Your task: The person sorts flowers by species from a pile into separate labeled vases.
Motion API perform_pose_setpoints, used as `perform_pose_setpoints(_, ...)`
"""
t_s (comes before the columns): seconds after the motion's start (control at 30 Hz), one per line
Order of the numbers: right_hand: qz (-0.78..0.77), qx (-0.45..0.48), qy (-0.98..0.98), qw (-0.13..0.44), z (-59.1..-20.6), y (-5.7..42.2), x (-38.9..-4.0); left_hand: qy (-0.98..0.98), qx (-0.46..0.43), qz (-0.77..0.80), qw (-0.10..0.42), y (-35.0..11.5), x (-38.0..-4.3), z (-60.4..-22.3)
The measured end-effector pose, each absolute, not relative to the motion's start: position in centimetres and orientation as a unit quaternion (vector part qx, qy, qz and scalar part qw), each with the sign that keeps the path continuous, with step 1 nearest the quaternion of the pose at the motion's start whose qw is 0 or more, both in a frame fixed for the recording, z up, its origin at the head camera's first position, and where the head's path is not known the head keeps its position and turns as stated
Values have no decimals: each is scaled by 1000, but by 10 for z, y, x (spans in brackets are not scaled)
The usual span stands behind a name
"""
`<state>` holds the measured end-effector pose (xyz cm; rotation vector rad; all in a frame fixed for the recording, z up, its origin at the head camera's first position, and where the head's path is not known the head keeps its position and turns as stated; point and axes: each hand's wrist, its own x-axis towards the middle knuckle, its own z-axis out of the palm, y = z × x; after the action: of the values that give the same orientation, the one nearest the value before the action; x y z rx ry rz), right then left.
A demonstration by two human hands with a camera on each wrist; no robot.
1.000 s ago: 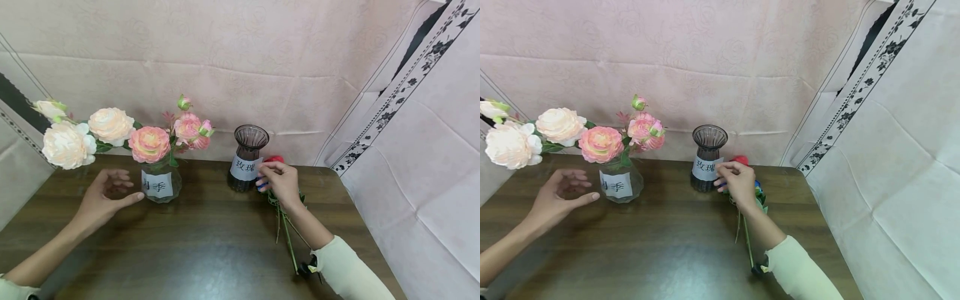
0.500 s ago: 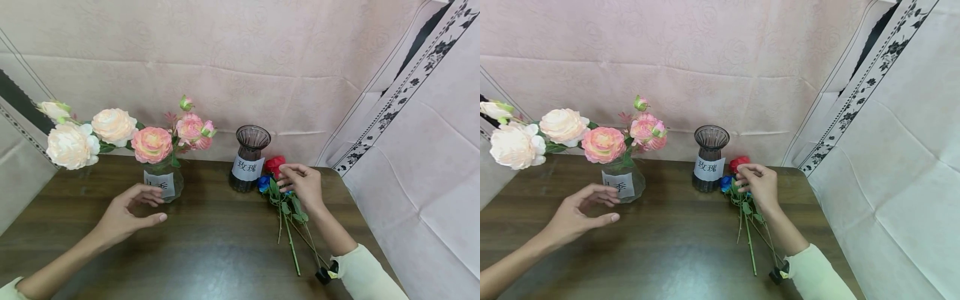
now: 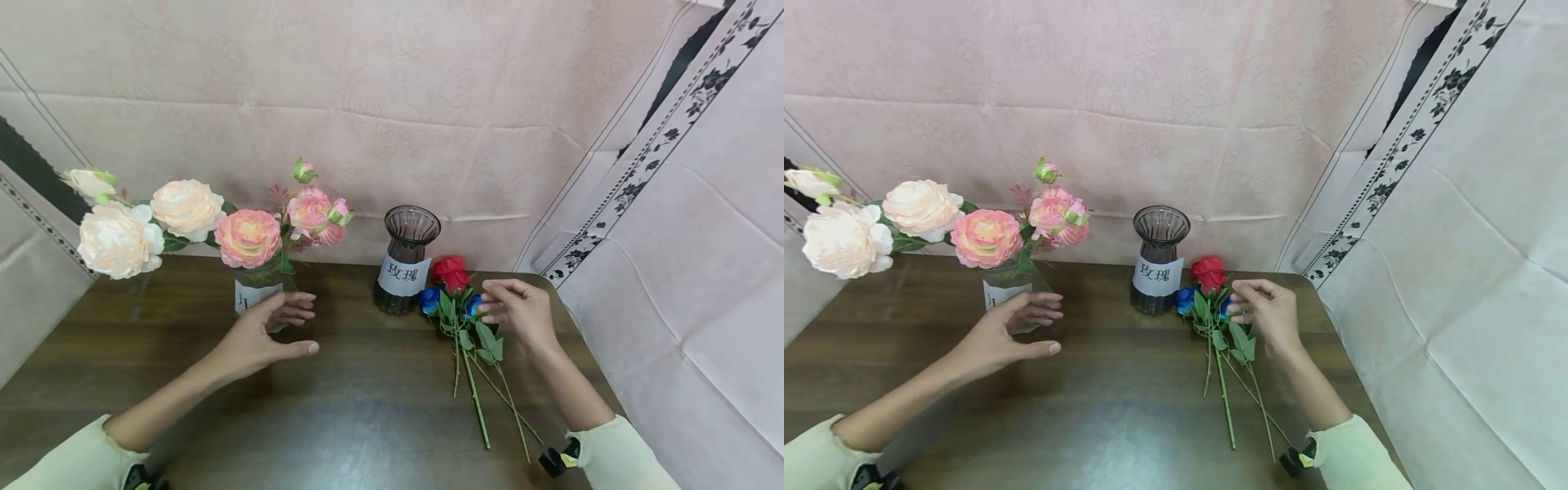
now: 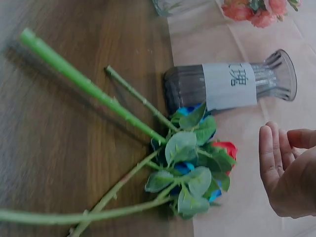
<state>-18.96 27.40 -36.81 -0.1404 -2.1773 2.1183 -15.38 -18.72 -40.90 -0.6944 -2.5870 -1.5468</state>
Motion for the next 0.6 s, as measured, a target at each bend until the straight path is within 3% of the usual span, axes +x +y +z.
perform_pose_setpoints(0.6,656,-50,-752,-37,-384,331,-187,-835,-184,-518,-29,-136,-198,-419)
